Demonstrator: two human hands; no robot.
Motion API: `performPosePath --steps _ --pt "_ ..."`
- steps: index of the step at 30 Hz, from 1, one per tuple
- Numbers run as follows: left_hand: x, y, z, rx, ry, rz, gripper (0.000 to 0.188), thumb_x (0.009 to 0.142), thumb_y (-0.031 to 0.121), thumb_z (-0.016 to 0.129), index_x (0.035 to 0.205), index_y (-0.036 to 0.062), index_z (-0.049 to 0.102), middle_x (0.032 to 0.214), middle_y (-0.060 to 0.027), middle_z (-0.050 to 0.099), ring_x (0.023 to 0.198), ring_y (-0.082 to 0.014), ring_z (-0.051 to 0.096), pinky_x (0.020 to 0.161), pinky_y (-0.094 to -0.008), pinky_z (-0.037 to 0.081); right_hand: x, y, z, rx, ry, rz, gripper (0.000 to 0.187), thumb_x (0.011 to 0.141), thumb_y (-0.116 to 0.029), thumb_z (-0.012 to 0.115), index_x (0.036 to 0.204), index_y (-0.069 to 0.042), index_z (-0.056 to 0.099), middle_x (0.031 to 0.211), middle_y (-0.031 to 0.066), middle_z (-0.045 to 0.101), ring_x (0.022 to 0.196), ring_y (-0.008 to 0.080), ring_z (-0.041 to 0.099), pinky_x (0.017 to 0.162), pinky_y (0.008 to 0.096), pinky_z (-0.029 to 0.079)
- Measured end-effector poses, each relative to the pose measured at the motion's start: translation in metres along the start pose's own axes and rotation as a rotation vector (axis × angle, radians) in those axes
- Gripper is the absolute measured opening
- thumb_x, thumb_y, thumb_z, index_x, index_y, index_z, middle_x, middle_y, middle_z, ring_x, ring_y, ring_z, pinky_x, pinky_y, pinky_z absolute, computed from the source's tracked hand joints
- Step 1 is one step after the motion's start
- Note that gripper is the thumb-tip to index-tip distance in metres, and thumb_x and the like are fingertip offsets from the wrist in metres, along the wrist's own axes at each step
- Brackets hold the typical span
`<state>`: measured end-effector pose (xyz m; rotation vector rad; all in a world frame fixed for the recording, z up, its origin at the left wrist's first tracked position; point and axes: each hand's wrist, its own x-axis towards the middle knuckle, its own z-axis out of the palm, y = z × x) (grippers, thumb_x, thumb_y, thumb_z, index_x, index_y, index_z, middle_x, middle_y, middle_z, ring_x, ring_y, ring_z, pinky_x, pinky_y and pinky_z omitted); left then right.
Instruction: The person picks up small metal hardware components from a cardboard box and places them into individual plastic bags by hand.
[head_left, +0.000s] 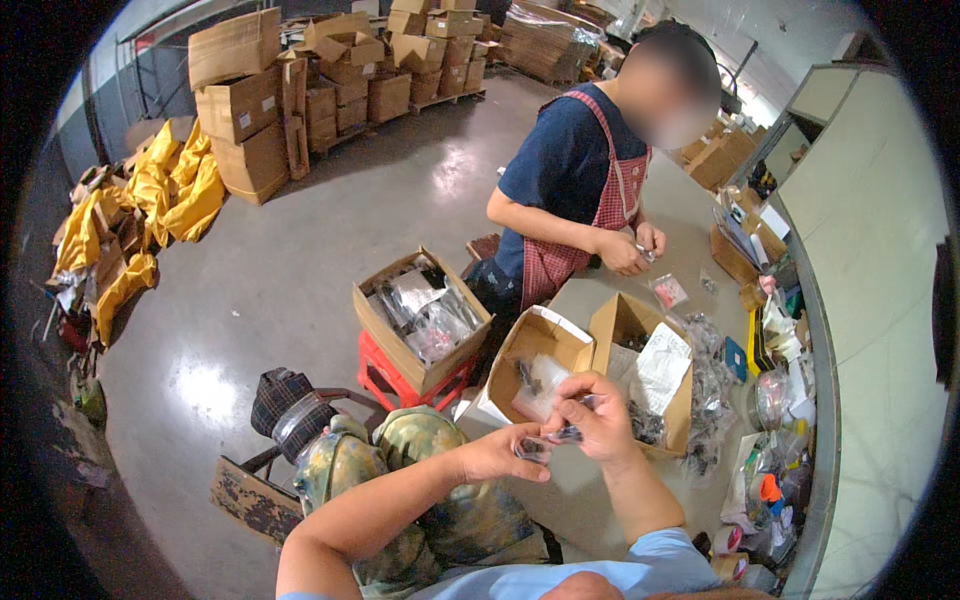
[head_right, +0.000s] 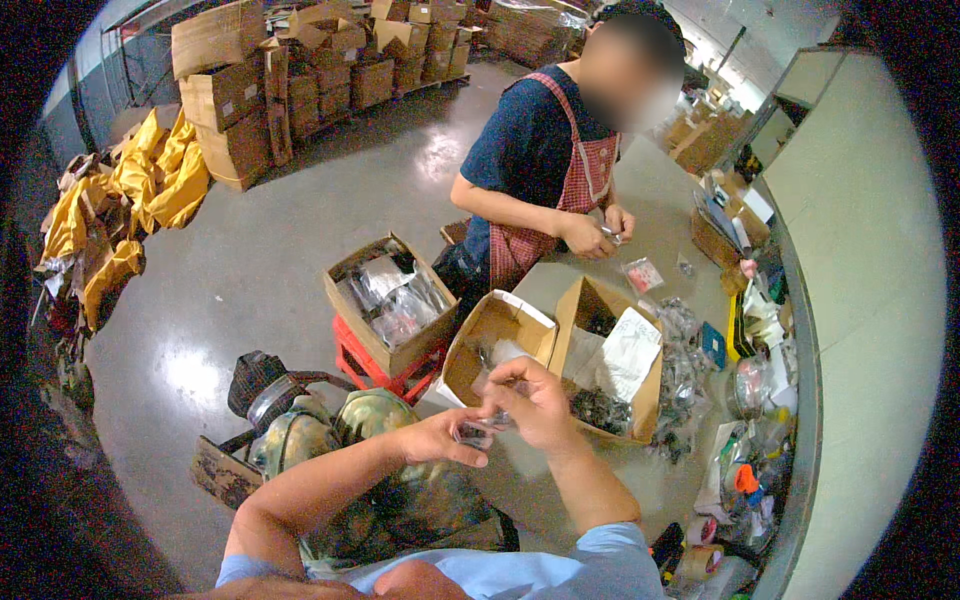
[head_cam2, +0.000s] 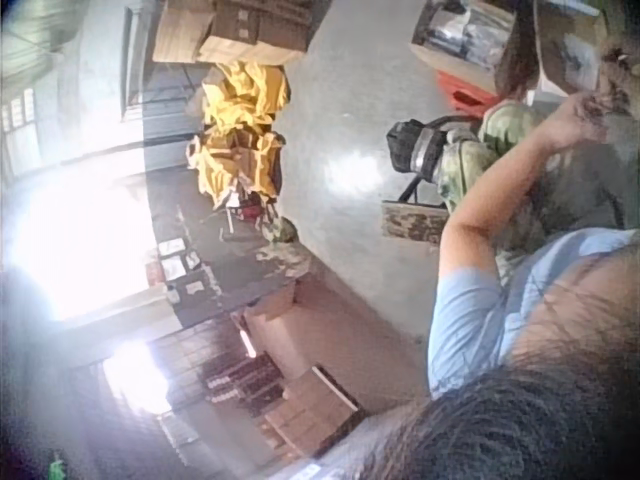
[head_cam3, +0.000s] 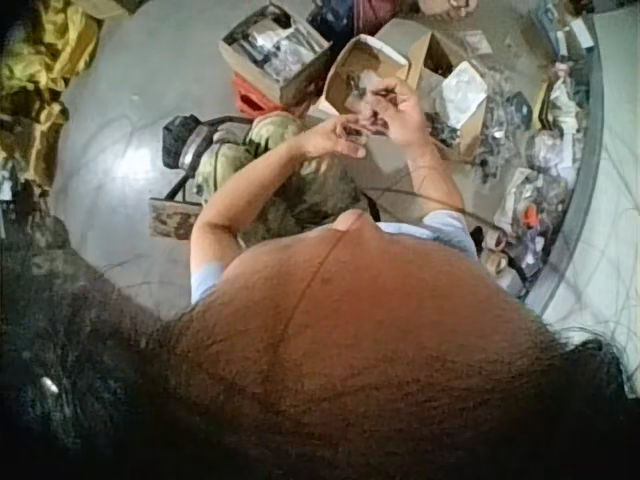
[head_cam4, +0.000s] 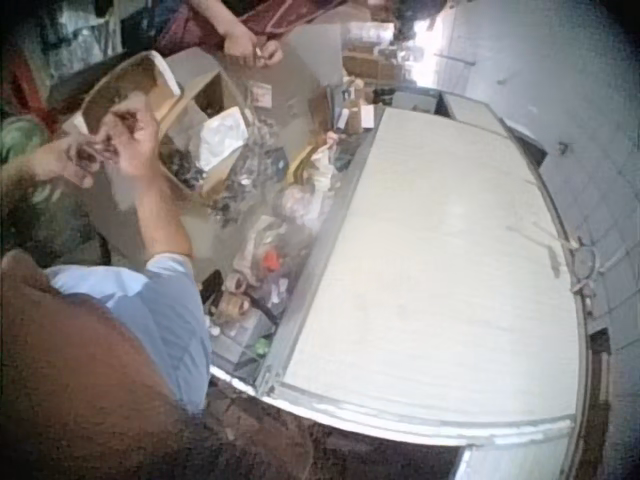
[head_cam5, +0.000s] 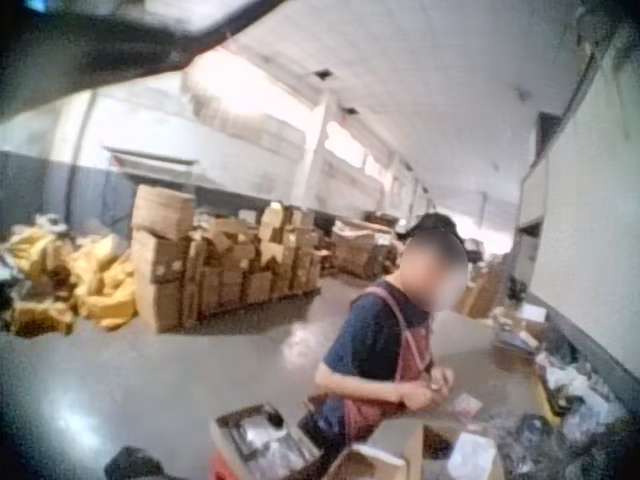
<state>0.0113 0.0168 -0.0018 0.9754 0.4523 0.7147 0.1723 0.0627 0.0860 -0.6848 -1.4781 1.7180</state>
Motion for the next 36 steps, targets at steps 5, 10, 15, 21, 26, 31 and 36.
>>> performPosePath --steps 5,10,15,21,26,31,36 --pt "-0.01 0.008 0.014 -0.1 0.097 0.06 0.045 0.073 0.004 0.073 0.113 0.0063 0.053 0.099 0.0015 0.055 0.096 -0.0107 0.051 0.084 -0.0274 0.043 0.014 0.01 0.019 -0.341 -0.409 -0.162 0.015 0.085 -0.003 0.058 0.099 0.0 0.053 0.1 0.0095 0.054 0.089 0.0151 0.056 0.078 0.0254 0.045" --pt "-0.019 0.011 0.006 -0.193 -0.013 0.085 0.04 0.074 0.006 0.072 0.109 0.0069 0.053 0.098 0.0005 0.055 0.092 -0.0108 0.053 0.083 -0.0269 0.044 0.003 -0.022 0.02 -0.571 -0.453 -0.1 0.027 0.079 0.005 0.058 0.105 -0.001 0.055 0.107 0.0102 0.053 0.097 0.0189 0.053 0.083 0.0288 0.044" --pt "-0.017 0.014 0.006 -0.235 -0.105 0.077 0.039 0.075 0.005 0.071 0.109 0.0077 0.051 0.09 0.0027 0.052 0.086 -0.009 0.05 0.077 -0.0244 0.041 0.001 -0.028 0.01 -0.778 -0.329 -0.195 0.027 0.073 0.009 0.061 0.097 -0.004 0.06 0.103 0.0094 0.053 0.094 0.0186 0.055 0.081 0.0282 0.046" --pt "-0.019 0.015 0.012 -0.282 -0.079 0.074 0.04 0.078 0.012 0.071 0.111 0.0067 0.049 0.09 0.0014 0.052 0.084 -0.0089 0.051 0.077 -0.0255 0.042 -0.001 -0.012 0.003 -0.67 -0.344 -0.098 0.025 0.065 0.005 0.068 0.088 -0.004 0.064 0.089 0.0073 0.06 0.088 0.0232 0.06 0.08 0.0323 0.047" --pt "-0.015 0.017 0.005 -0.303 -0.142 0.124 0.062 0.08 0.028 0.069 0.129 0.0045 0.038 0.094 -0.0015 0.053 0.083 -0.0112 0.053 0.078 -0.0264 0.043 0.0 -0.018 -0.001 -0.699 -0.531 -0.144 0.021 0.069 0.006 0.063 0.088 -0.004 0.063 0.103 0.0108 0.063 0.1 0.0255 0.06 0.089 0.0393 0.044" --pt "-0.016 0.02 0.006 -0.299 -0.065 0.175 0.075 0.08 0.029 0.069 0.139 0.0076 0.026 0.109 -0.0015 0.047 0.092 -0.0108 0.048 0.081 -0.0265 0.041 0.0 -0.03 0.02 -0.915 -0.421 -0.193 0.015 0.073 -0.007 0.065 0.088 -0.006 0.064 0.104 0.0089 0.062 0.106 0.0282 0.055 0.096 0.0434 0.034" --pt "-0.008 0.014 0.003 -0.209 -0.103 0.263 0.077 0.081 0.033 0.069 0.139 0.0087 0.024 0.125 -0.0046 0.041 0.109 -0.014 0.044 0.092 -0.0287 0.038 -0.012 -0.011 0.023 -1.193 -0.426 -0.251 0.038 0.068 -0.031 0.073 0.098 -0.011 0.062 0.111 0.0074 0.049 0.111 0.031 0.042 0.095 0.0436 0.03"
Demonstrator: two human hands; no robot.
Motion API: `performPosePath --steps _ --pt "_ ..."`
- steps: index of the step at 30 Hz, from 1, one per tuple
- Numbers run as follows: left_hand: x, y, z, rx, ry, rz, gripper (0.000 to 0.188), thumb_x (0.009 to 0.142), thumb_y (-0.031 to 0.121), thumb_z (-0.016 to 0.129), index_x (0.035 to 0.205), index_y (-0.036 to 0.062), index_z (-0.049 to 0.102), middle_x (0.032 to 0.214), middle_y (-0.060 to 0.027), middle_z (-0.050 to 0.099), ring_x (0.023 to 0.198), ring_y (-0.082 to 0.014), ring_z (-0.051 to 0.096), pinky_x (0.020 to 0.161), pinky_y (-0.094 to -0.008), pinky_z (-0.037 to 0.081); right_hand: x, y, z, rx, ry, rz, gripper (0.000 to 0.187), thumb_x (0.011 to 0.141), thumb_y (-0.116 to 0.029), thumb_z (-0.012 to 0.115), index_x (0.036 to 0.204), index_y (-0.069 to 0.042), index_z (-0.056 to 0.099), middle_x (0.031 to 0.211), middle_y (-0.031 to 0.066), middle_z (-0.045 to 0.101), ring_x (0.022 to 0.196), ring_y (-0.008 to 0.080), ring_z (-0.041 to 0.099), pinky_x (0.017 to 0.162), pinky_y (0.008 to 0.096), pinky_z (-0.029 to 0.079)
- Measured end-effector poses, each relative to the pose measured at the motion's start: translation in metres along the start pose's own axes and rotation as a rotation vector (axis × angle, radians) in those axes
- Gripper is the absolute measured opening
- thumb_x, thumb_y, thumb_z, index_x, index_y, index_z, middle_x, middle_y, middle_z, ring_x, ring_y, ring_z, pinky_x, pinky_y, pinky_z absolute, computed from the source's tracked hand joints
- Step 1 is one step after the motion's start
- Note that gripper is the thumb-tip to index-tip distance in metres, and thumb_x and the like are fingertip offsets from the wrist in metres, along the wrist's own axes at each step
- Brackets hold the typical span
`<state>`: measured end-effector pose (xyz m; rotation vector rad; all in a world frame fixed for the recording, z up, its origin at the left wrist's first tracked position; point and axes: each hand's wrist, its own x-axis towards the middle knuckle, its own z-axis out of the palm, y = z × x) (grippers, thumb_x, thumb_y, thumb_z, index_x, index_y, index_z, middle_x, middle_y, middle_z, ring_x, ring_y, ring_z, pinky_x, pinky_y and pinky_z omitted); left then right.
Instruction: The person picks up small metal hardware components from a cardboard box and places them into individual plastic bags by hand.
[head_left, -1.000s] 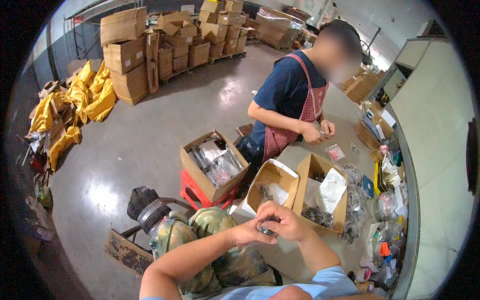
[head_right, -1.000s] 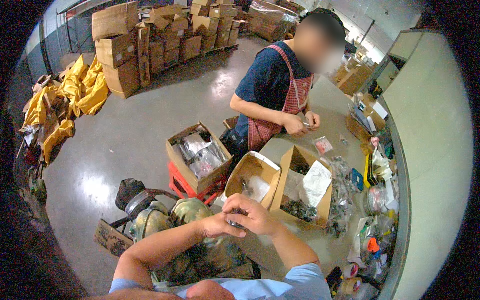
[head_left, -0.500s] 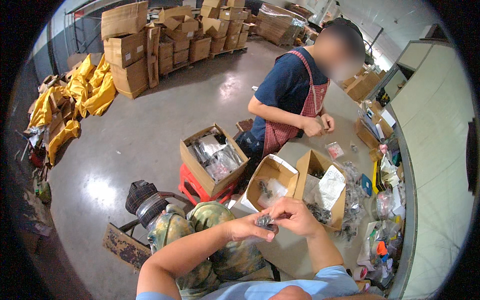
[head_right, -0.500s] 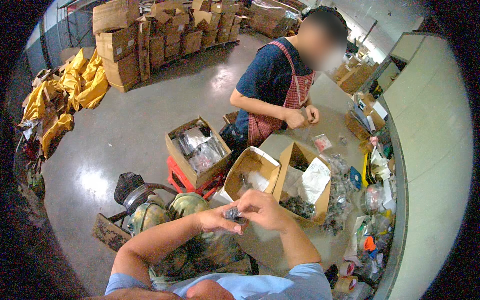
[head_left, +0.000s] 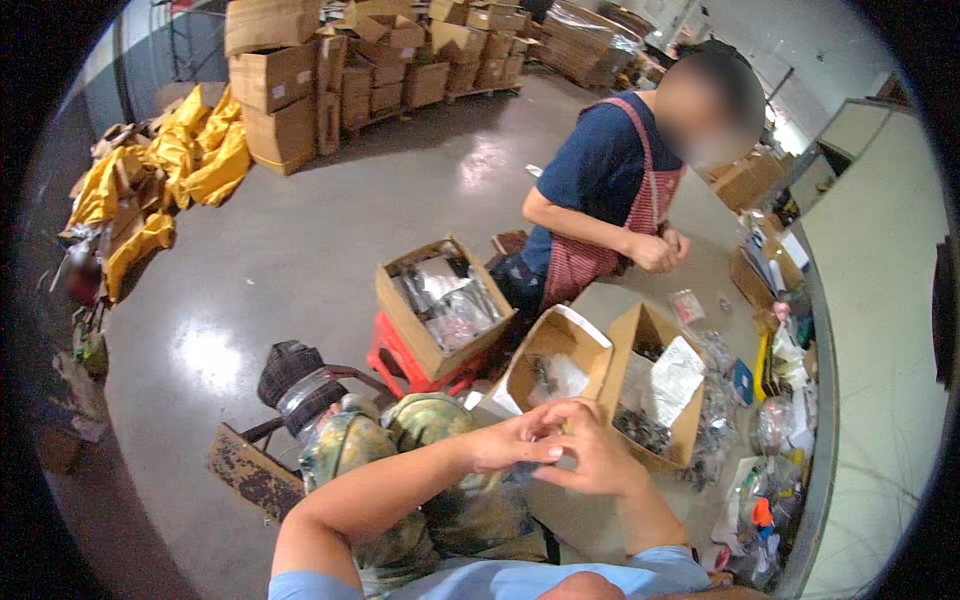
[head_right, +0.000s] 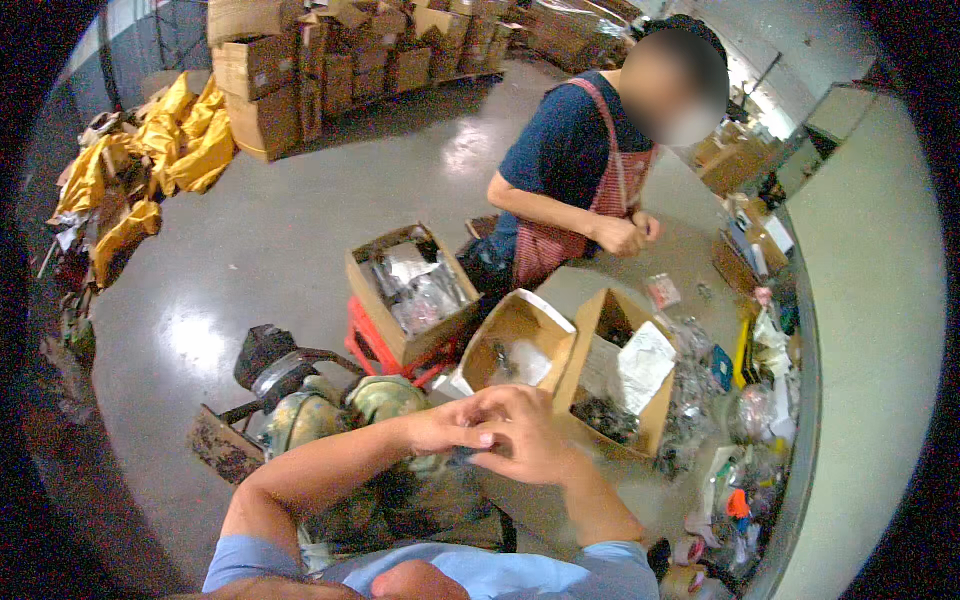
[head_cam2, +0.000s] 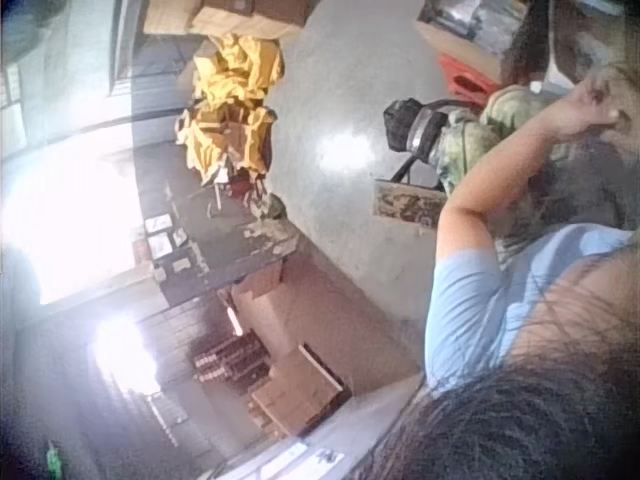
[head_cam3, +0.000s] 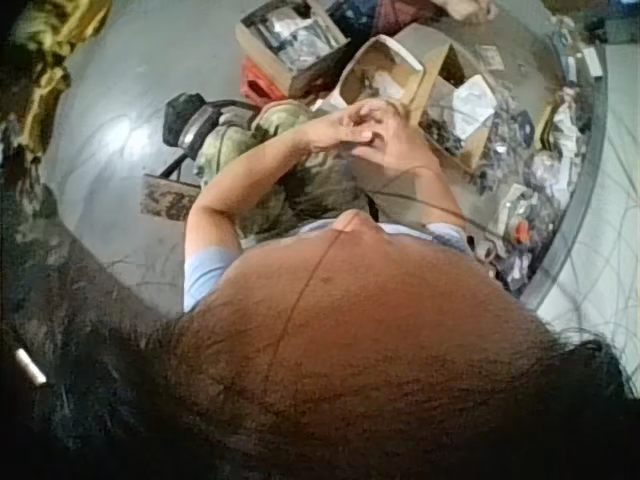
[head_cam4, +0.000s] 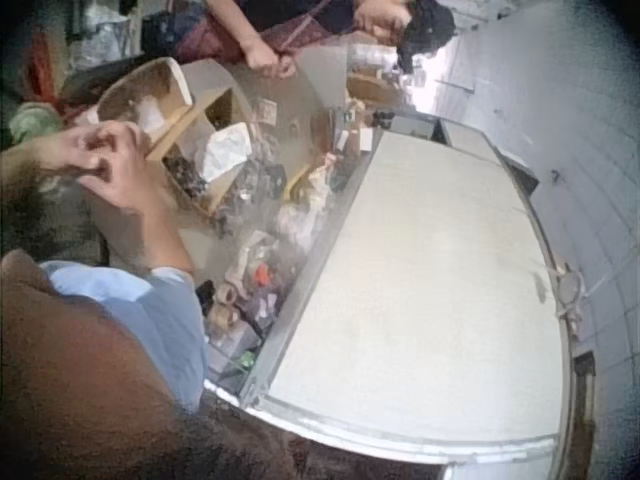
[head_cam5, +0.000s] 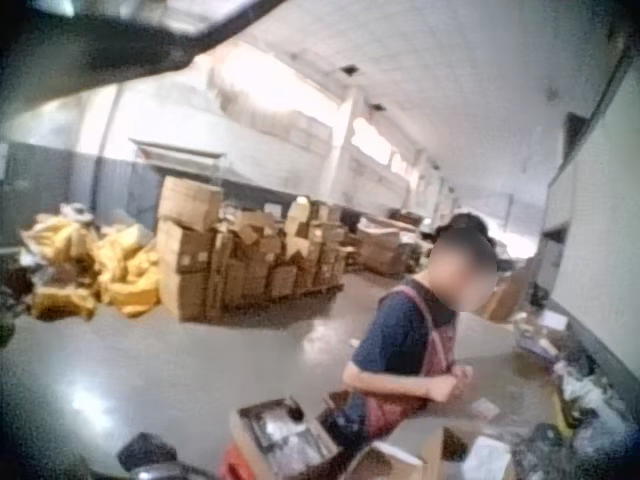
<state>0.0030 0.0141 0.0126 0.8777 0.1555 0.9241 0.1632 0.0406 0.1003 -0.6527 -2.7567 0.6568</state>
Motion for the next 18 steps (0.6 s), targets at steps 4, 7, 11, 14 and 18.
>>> performPosePath --steps 4,7,11,14,18 --pt "-0.007 0.007 0.002 0.123 0.08 -0.063 0.069 0.082 0.023 0.069 0.135 0.0048 0.029 0.122 -0.0084 0.047 0.116 -0.0177 0.044 0.099 -0.0345 0.035 -0.001 0.005 0.015 0.061 0.019 0.1 0.03 0.072 -0.025 0.07 0.096 -0.008 0.062 0.117 0.0111 0.046 0.111 0.033 0.042 0.095 0.044 0.031" --pt "0.001 -0.01 -0.014 0.239 0.264 0.056 0.059 0.084 0.018 0.065 0.13 0.0011 0.033 0.117 -0.0092 0.051 0.107 -0.0161 0.05 0.091 -0.0311 0.042 -0.004 0.01 0.009 0.233 0.177 0.146 0.018 0.074 -0.013 0.069 0.087 -0.001 0.066 0.111 0.015 0.056 0.097 0.0299 0.056 0.083 0.0366 0.045" --pt "0.003 -0.005 -0.01 0.274 0.343 0.087 0.026 0.088 0.011 0.06 0.11 -0.0017 0.054 0.096 -0.0042 0.061 0.089 -0.0105 0.057 0.077 -0.0248 0.048 -0.009 0.015 0.011 0.245 0.326 0.245 0.011 0.07 -0.002 0.072 0.08 0.002 0.067 0.084 0.0134 0.065 0.074 0.0211 0.063 0.067 0.0282 0.05" --pt "0.003 -0.001 -0.005 0.402 0.405 0.129 0.022 0.089 0.012 0.059 0.106 -0.0023 0.057 0.095 -0.0035 0.062 0.085 -0.0091 0.057 0.077 -0.0248 0.047 -0.011 0.02 0.016 0.372 0.407 0.395 0.012 0.067 -0.002 0.074 0.075 0.003 0.067 0.079 0.0115 0.065 0.073 0.018 0.062 0.067 0.0275 0.049" --pt "0.002 0.001 -0.004 0.699 0.576 0.158 0.017 0.088 0.012 0.059 0.096 -0.0023 0.062 0.089 -0.0044 0.065 0.08 -0.0062 0.056 0.069 -0.0249 0.048 -0.018 0.03 0.024 0.445 0.426 0.443 0.014 0.067 -0.003 0.076 0.073 0.002 0.065 0.078 0.0091 0.065 0.071 0.0126 0.06 0.065 0.0261 0.048"
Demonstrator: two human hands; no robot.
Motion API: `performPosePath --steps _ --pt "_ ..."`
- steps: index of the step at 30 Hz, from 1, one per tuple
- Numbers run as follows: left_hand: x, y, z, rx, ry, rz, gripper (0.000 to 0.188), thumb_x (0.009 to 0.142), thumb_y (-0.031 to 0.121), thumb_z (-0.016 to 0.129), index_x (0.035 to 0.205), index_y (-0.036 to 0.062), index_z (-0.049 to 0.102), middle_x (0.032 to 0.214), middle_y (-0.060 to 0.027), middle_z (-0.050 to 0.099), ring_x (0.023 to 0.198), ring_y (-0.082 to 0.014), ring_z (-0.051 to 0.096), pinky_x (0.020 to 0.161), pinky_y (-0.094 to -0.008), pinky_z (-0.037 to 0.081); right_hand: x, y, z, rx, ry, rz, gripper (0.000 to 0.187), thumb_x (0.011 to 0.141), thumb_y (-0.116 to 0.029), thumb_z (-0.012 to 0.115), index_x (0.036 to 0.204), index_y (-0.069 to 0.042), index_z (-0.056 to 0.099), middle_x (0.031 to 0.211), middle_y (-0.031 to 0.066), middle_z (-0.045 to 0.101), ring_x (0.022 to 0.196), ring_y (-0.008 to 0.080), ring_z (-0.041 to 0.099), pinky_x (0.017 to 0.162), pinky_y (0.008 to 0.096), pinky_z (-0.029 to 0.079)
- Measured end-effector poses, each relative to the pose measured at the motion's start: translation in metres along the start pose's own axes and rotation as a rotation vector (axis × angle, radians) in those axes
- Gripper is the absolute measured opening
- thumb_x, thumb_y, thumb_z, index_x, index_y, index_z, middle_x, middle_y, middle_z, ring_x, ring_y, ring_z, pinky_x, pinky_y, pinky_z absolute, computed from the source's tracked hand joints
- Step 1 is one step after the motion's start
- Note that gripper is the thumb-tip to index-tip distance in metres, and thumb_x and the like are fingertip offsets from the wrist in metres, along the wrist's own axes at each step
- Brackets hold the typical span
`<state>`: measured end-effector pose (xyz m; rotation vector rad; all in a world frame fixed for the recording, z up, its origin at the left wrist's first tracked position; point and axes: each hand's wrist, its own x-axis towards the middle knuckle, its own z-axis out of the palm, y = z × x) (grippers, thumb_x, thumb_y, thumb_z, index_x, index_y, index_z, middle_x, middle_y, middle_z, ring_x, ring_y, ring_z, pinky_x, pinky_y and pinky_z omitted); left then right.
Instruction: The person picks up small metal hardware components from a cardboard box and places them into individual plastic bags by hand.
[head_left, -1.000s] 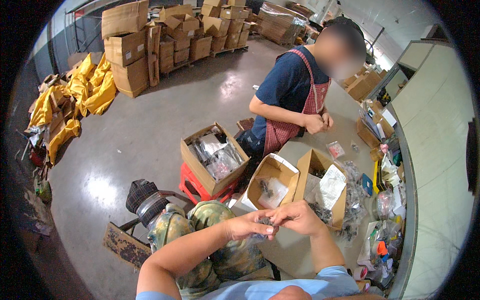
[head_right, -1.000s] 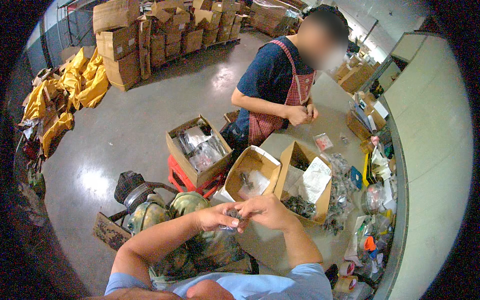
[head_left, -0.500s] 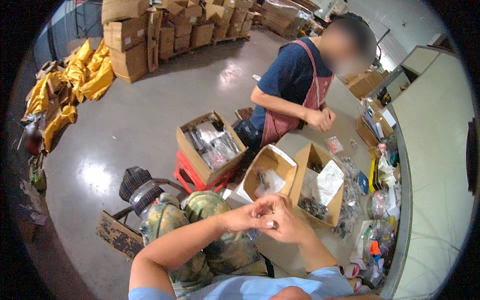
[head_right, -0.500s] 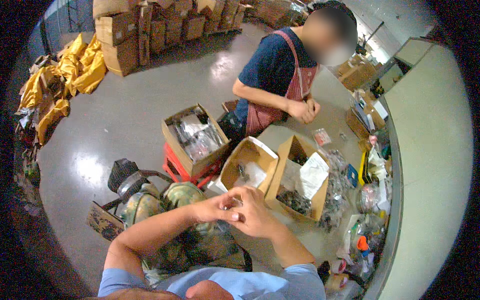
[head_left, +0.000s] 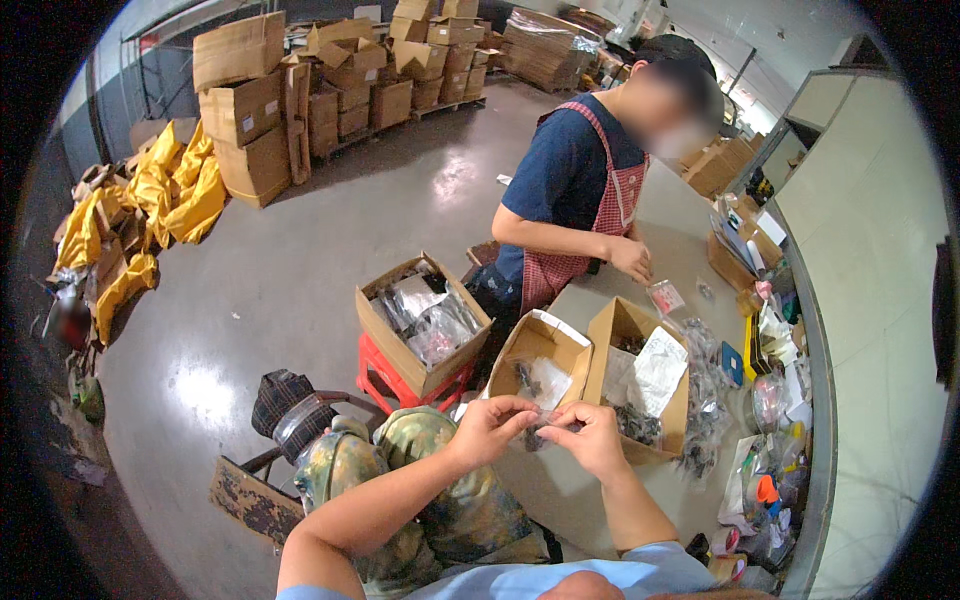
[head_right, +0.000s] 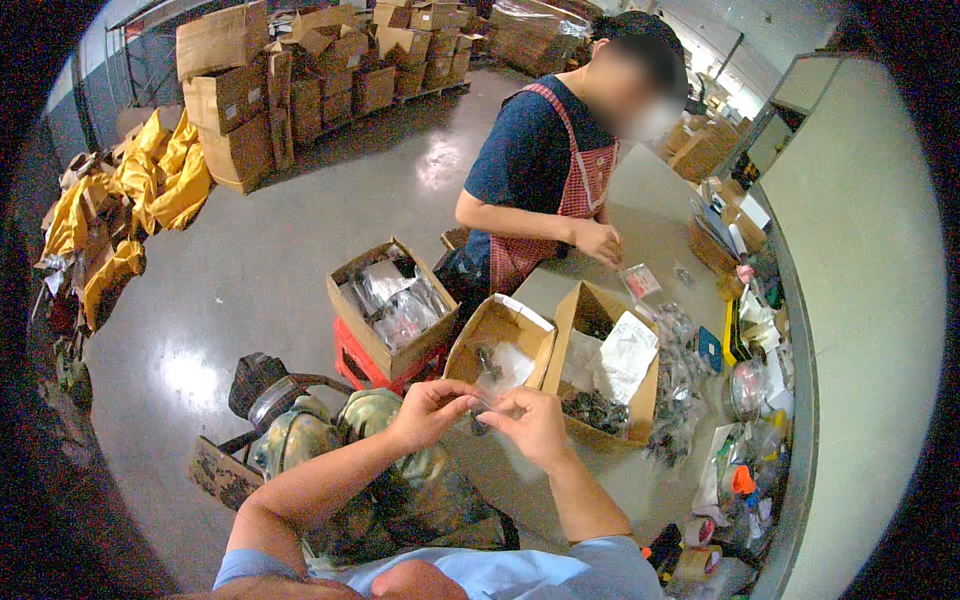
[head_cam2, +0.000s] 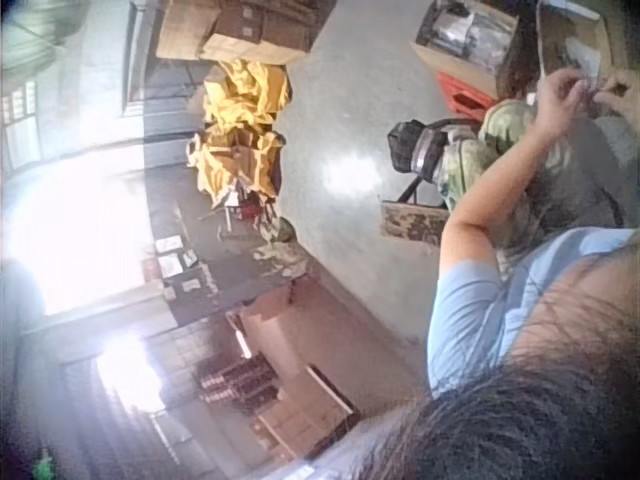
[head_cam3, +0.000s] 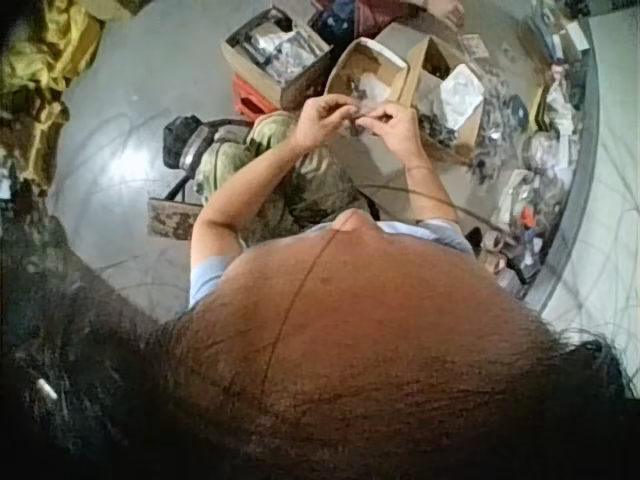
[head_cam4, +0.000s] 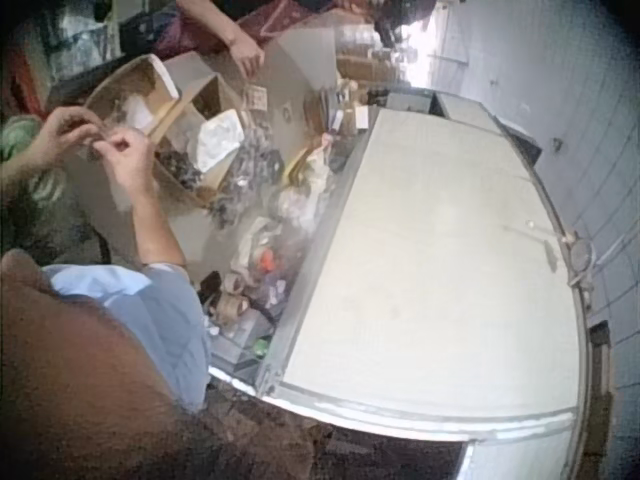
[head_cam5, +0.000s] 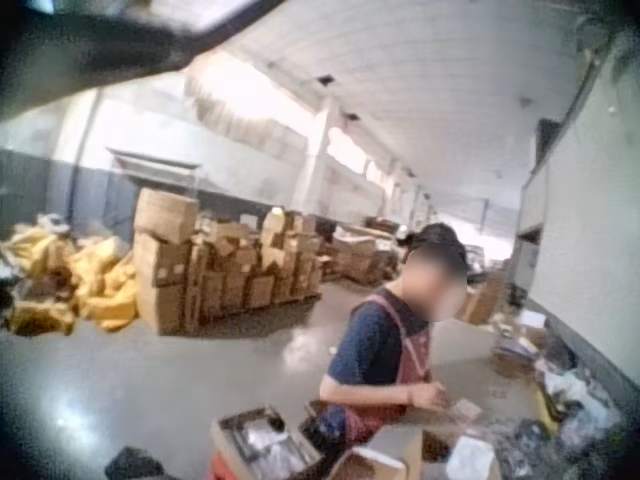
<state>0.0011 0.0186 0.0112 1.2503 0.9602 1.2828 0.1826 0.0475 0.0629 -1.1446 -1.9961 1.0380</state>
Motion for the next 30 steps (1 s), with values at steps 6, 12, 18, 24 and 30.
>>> performPosePath --steps 6,12,18,24,30 --pt "-0.004 0.006 0.003 0.259 0.024 0.176 0.011 0.087 0.008 0.059 0.091 -0.0006 0.064 0.081 -0.0077 0.063 0.073 -0.0129 0.056 0.067 -0.0274 0.047 -0.003 -0.009 0.011 0.039 0.078 0.09 0.016 0.073 -0.006 0.073 0.082 0.0 0.061 0.074 0.0047 0.062 0.068 0.0096 0.056 0.062 0.024 0.046" --pt "-0.009 0.008 0.013 0.491 0.005 0.206 0.005 0.083 0.002 0.058 0.087 -0.0011 0.06 0.08 -0.0103 0.062 0.073 -0.0171 0.059 0.067 -0.0303 0.047 -0.011 0.021 0.01 0.058 -0.041 -0.12 0.013 0.079 -0.01 0.066 0.085 -0.002 0.058 0.074 0.0104 0.059 0.066 0.0198 0.058 0.06 0.0314 0.046" --pt "-0.009 0.001 0.016 0.39 -0.004 0.04 0.006 0.085 0.005 0.057 0.083 -0.0015 0.057 0.068 -0.0078 0.056 0.061 -0.0145 0.052 0.059 -0.0265 0.044 -0.013 0.029 0.009 0.093 -0.118 -0.165 0.014 0.08 -0.012 0.059 0.082 -0.001 0.051 0.075 0.0128 0.054 0.069 0.0305 0.053 0.063 0.0382 0.042" --pt "-0.001 -0.001 -0.003 0.211 0.08 -0.084 0.013 0.091 0.011 0.053 0.086 -0.0016 0.055 0.074 0.0016 0.053 0.068 -0.0058 0.044 0.061 -0.0209 0.039 -0.015 0.037 0.0 0.178 -0.105 -0.141 0.014 0.082 -0.012 0.059 0.081 -0.001 0.051 0.07 0.0097 0.052 0.061 0.0188 0.051 0.057 0.0333 0.041" --pt "0.007 -0.014 0.016 0.04 0.021 -0.133 0.011 0.091 0.011 0.054 0.091 -0.0005 0.055 0.083 -0.0023 0.059 0.077 -0.0078 0.053 0.072 -0.0219 0.043 -0.039 0.036 -0.03 0.086 0.04 -0.087 0.019 0.083 -0.018 0.063 0.079 -0.002 0.052 0.064 0.009 0.052 0.057 0.0189 0.05 0.055 0.0334 0.041"
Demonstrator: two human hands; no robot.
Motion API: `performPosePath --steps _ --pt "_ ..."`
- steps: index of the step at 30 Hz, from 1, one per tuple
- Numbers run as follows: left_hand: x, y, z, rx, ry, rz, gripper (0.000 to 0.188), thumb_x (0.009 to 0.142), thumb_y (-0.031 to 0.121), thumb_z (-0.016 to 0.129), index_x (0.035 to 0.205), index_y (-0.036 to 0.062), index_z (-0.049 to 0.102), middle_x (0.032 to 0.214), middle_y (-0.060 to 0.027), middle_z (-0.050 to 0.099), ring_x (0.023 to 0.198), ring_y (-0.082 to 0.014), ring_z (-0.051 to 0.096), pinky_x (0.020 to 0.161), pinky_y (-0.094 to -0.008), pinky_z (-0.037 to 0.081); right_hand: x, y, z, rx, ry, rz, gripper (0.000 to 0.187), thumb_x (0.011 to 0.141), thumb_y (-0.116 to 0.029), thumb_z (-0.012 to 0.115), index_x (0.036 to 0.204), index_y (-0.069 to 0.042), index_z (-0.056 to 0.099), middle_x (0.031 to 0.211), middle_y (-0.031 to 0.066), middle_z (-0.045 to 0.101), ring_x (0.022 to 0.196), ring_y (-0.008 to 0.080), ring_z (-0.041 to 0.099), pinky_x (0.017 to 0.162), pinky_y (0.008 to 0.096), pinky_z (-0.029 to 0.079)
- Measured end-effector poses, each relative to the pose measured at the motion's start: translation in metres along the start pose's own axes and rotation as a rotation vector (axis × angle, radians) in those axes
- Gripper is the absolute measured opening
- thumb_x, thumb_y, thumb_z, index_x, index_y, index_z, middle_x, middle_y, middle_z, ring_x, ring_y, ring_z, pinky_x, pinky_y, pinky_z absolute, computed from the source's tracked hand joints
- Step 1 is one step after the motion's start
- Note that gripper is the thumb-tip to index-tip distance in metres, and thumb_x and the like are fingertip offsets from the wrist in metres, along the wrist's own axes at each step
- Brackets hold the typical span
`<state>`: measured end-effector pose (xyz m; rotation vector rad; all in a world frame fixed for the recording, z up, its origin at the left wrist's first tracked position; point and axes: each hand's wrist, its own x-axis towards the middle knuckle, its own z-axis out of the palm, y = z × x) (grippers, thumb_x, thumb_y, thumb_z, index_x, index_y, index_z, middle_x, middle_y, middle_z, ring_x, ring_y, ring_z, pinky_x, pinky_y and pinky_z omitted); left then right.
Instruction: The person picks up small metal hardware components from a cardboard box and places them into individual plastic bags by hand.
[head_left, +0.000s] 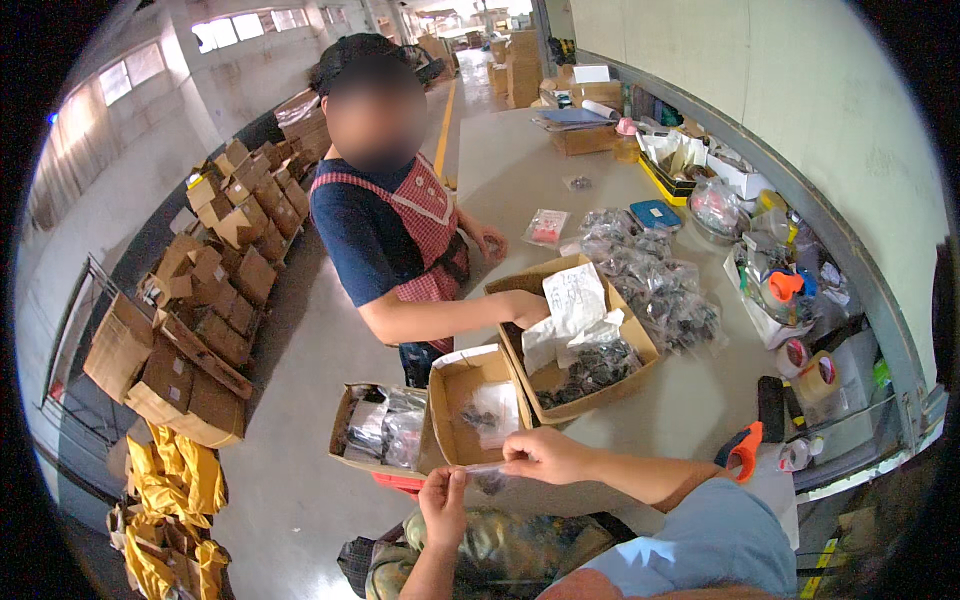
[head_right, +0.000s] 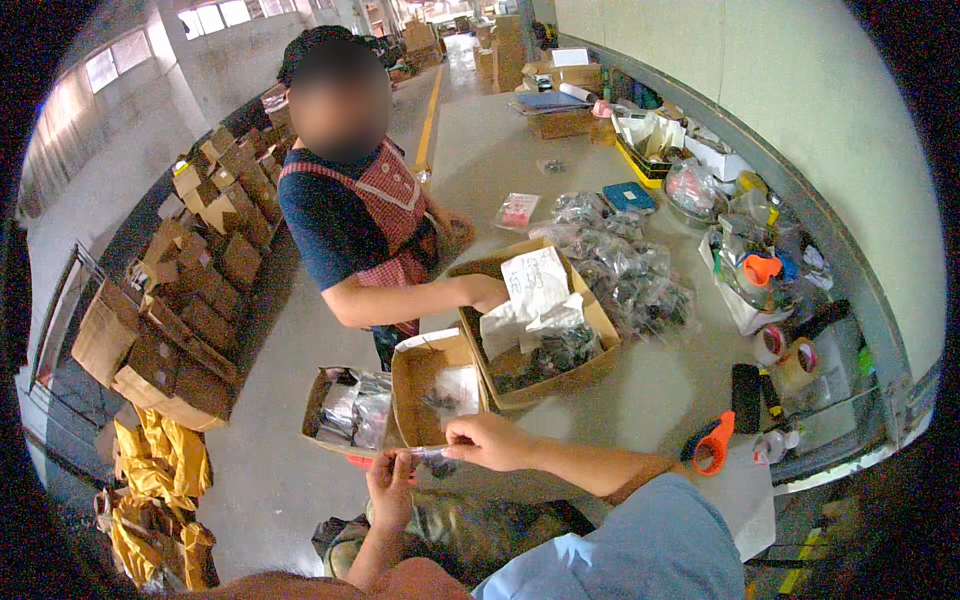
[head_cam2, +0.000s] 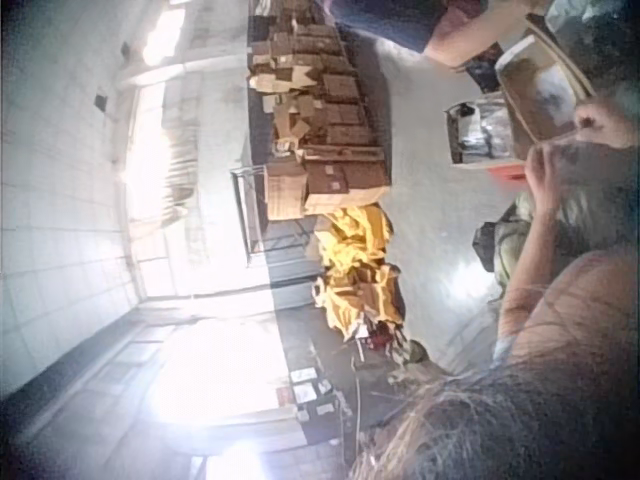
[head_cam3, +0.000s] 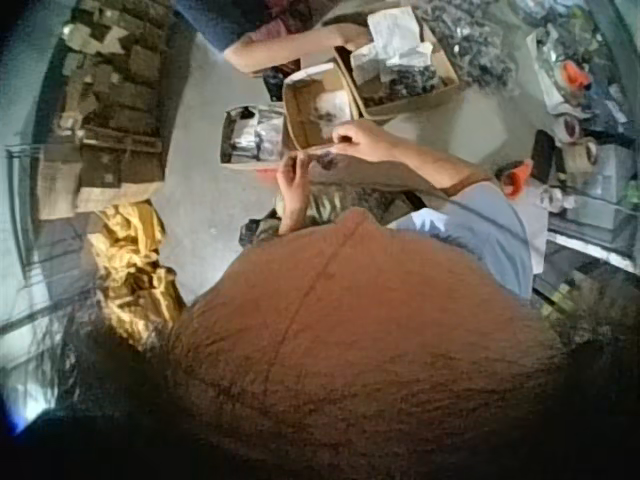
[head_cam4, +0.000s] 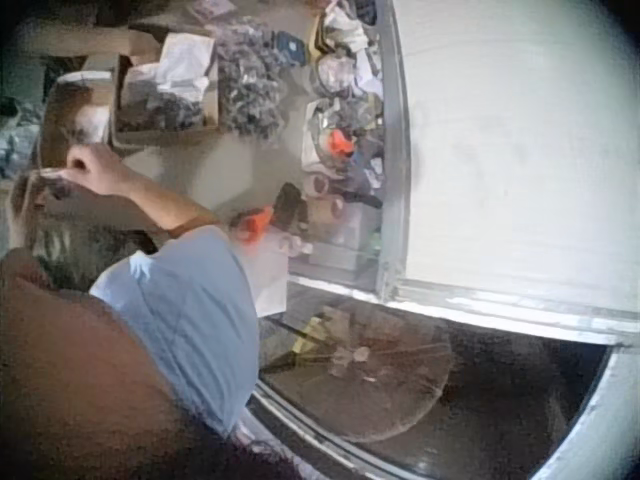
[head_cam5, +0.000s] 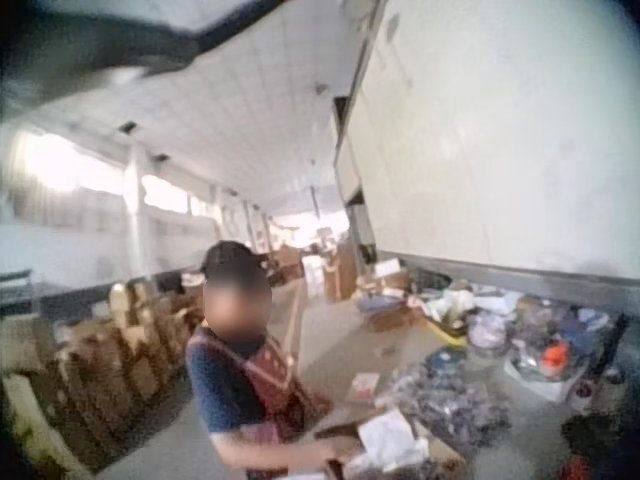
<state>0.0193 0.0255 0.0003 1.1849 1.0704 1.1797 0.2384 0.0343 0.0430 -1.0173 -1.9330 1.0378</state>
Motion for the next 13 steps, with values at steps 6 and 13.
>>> performPosePath --steps 6,13 --pt "-0.008 -0.001 -0.003 0.037 -0.044 -0.014 0.014 0.09 0.011 0.056 0.099 -0.0003 0.053 0.089 -0.0022 0.059 0.08 -0.008 0.054 0.074 -0.0219 0.043 -0.018 0.006 -0.077 -0.158 0.456 0.196 0.015 0.081 -0.015 0.065 0.075 -0.003 0.058 0.063 0.0075 0.057 0.054 0.0145 0.051 0.052 0.0299 0.042" --pt "-0.015 0.003 -0.004 0.105 -0.066 -0.04 0.017 0.089 0.011 0.057 0.103 0.0013 0.052 0.09 -0.0004 0.057 0.08 -0.0069 0.051 0.071 -0.0206 0.042 0.009 0.018 -0.135 -0.465 0.857 0.113 0.009 0.085 -0.009 0.06 0.088 -0.003 0.055 0.085 0.0105 0.063 0.072 0.0137 0.057 0.063 0.0267 0.045"
